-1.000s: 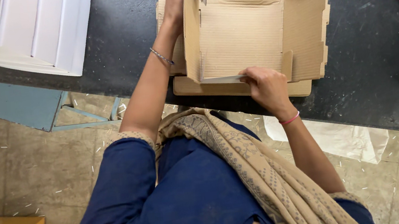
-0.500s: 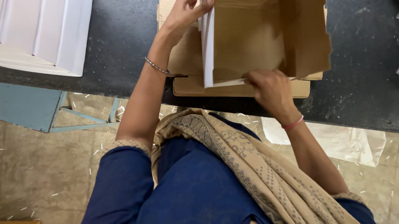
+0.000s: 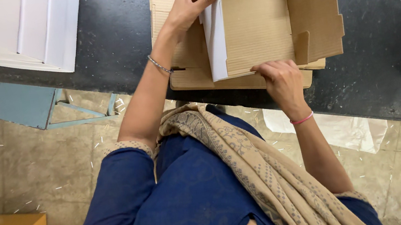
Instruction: The person folds a flat cardboard sheet into an outer box, places a white inner box into it, and sets a round light fixture wrapped in plastic into the white box. They then close the white box lid and press the flaps shut, stacking the packed box on the workbench.
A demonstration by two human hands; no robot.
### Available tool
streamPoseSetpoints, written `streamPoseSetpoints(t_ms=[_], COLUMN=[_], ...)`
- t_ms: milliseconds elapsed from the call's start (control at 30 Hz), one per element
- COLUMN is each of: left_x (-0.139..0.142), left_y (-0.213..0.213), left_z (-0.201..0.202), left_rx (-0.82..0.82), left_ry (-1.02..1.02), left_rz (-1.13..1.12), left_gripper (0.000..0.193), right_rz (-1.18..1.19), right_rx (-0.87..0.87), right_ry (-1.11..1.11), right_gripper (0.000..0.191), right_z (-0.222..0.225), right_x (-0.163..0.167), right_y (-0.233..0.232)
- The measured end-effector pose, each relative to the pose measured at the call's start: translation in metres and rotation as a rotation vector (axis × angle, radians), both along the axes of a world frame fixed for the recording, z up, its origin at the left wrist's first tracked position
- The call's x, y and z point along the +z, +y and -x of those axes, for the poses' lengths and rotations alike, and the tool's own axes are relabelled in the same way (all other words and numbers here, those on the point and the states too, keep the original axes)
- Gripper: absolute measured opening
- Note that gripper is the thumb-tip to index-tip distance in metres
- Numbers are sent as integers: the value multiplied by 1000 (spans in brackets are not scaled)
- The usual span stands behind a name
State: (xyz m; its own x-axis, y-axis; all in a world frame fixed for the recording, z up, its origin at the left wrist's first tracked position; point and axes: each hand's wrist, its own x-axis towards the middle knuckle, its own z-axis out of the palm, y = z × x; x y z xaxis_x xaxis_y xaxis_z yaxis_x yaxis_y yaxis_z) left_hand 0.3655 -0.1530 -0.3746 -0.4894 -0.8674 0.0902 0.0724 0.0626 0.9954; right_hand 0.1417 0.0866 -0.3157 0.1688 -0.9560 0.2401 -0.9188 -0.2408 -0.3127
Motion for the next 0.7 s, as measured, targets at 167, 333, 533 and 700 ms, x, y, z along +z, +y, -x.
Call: streamPoseSetpoints(t_ms=[167, 333, 533, 700], left_x=[6, 13, -2, -23], left_y=[6, -1, -6, -5], left_z=[-18, -30, -43, -36], left_rx=[-56, -162, -149, -66], left_ry=[45, 70, 4, -63], left_rz=[-79, -54, -61, -47], left_gripper=[89, 91, 84, 78], right_rz=[-14, -52, -74, -198], right_rx=[54, 85, 88, 173], right_ry=[-8, 10, 5, -58], right_gripper=[15, 24, 22, 25], right_z=[-4, -15, -23, -29], right_x=[10, 19, 26, 30], right_y=[-2, -9, -13, -23])
